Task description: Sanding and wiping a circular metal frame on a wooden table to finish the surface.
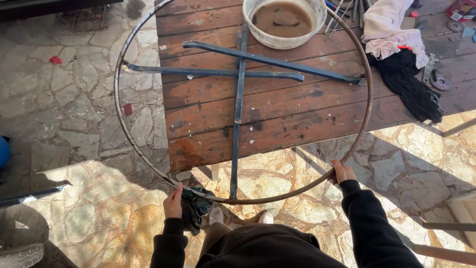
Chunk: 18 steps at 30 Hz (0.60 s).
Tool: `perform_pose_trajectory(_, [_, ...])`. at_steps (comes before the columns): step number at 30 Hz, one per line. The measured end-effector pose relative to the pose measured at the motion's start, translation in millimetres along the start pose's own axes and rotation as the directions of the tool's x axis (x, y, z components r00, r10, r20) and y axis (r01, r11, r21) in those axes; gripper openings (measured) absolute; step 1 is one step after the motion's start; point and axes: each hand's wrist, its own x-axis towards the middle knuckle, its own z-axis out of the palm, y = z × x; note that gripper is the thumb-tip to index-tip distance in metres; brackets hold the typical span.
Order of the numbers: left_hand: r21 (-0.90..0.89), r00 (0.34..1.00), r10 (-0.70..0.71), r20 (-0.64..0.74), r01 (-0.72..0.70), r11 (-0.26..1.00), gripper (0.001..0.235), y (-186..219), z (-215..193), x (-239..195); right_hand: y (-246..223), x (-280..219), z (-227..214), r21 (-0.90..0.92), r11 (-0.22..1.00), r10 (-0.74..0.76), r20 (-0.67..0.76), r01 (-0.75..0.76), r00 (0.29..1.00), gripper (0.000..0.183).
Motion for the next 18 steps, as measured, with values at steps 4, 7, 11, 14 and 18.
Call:
perform_pose_trajectory(4, [0.235, 0.999, 0.038, -0.033, -0.029, 0.972, 0.06, 11, -32, 55, 11, -23, 39, 0.045, 0.999, -0.019, -0.007, 0.019, 1.0, 0.079])
perform_pose_trajectory(7, [0.419, 0.999, 0.015, -0.041, 0.003, 0.908, 0.064, 30, -55, 81, 18, -57, 68, 0.104, 0.994, 0.022, -0.03, -0.019, 0.999, 0.077])
perform_pose_trajectory(11, [0.46, 0.998, 0.058, 0.038, -0.069, 0.885, 0.059, 44, -71, 104, 15, -88, 88, 0.124, 0.988, 0.1, -0.077, -0.09, 0.992, 0.077])
perform_pose_trajectory(14, [0.454, 0.999, 0.043, 0.034, -0.053, 0.89, 0.059, 56, -79, 122, 17, -109, 105, 0.195, 0.977, 0.103, -0.077, -0.086, 0.992, 0.076])
perform_pose_trajectory(18, [0.414, 0.996, 0.047, 0.075, -0.073, 0.908, 0.058, 82, -87, 144, 12, -141, 130, 0.256, 0.961, 0.125, -0.05, -0.109, 0.991, 0.074])
